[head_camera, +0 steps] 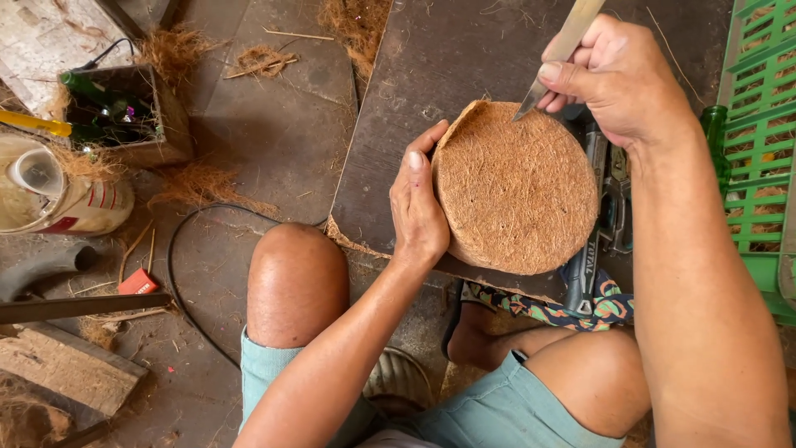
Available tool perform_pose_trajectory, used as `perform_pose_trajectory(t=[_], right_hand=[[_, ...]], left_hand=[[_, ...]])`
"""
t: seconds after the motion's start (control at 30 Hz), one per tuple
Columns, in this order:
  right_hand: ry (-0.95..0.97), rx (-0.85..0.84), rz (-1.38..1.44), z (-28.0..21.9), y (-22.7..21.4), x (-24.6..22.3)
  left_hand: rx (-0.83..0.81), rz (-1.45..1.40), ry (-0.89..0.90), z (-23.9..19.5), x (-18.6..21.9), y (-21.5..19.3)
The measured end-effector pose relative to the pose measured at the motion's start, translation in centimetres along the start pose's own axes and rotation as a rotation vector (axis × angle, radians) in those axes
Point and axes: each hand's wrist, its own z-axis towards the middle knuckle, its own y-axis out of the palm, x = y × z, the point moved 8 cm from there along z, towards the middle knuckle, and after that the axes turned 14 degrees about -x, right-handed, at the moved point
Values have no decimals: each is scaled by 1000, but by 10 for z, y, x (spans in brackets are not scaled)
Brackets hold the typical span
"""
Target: The person uses a knife to carefully shave and trim the surface of a round coco peat disc. They rotate the disc and continue scraping away loose fibers to smooth the surface.
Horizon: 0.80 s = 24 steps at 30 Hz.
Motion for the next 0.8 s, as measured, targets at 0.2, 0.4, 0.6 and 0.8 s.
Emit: perform_pose_trajectory(t=[0.2,0.4,0.6,0.8], right_hand=[[-5,3,36,4,0,-1],[-114,346,184,-34,-5,-21],[-172,618,288,-95,10,-23],[-125,794,521,-152,0,17]], left_hand=[[7,12,32,1,0,0],[2,10,32,1,-1,0],[2,32,0,2,2,0],[6,15,30,0,2,2]])
